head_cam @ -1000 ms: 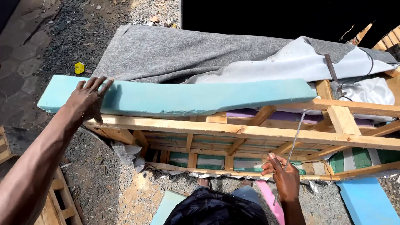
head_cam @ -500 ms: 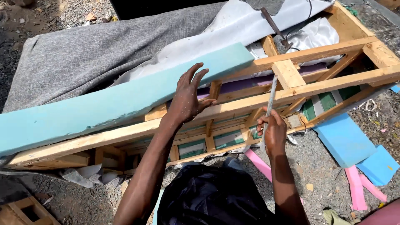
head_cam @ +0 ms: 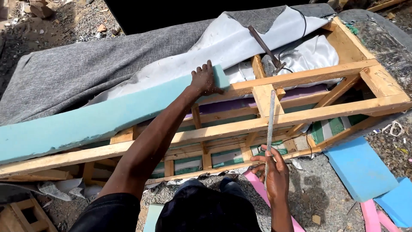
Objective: Cutting foam padding and attaching it to a wooden furniture frame
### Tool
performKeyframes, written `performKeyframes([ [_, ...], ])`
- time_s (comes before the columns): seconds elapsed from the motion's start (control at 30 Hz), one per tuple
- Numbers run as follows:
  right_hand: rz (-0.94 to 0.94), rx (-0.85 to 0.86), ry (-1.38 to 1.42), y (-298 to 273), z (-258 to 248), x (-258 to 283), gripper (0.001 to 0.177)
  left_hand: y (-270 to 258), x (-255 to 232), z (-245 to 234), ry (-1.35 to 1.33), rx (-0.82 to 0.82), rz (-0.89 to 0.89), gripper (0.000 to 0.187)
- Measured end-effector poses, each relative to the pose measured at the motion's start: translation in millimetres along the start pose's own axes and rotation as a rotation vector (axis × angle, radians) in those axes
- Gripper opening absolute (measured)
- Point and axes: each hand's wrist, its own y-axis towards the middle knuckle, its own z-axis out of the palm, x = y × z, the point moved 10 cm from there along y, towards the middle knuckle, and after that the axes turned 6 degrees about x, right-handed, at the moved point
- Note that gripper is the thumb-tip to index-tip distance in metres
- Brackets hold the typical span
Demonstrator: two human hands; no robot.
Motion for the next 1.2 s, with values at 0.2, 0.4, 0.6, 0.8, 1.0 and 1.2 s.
performKeyframes([
  [0.2,0.065,0.004,0.009,36.1,-29.4,-3.0,0.043,-53.2,-26.5,-32.2,-0.254,-0.302,0.28,0.132],
  [0.4,-0.047,0.108,-0.121,84.7,-15.5,36.1,0.062,-53.6,4.2,-21.8,-0.438,-0.464,0.309,0.077],
  [0.6,-0.163,0.164,0.026,108.2,25.8,66.1,0.036,-51.9,15.6,-29.8,-0.575,-0.719,0.33,0.061],
  [0.8,-0.186,0.329,0.028,101.2,61.2,69.5,0.046,-38.2,15.5,-23.4,-0.526,-0.634,0.213,0.094],
  [1.0,-0.095,0.332,-0.04,100.3,60.6,62.5,0.045,6.9,35.3,4.1,-0.355,-0.55,0.08,0.083],
  [1.2,-0.123,0.196,-0.145,126.1,44.5,57.8,0.03,-1.0,41.6,0.7,-0.526,-0.506,0.158,0.063],
])
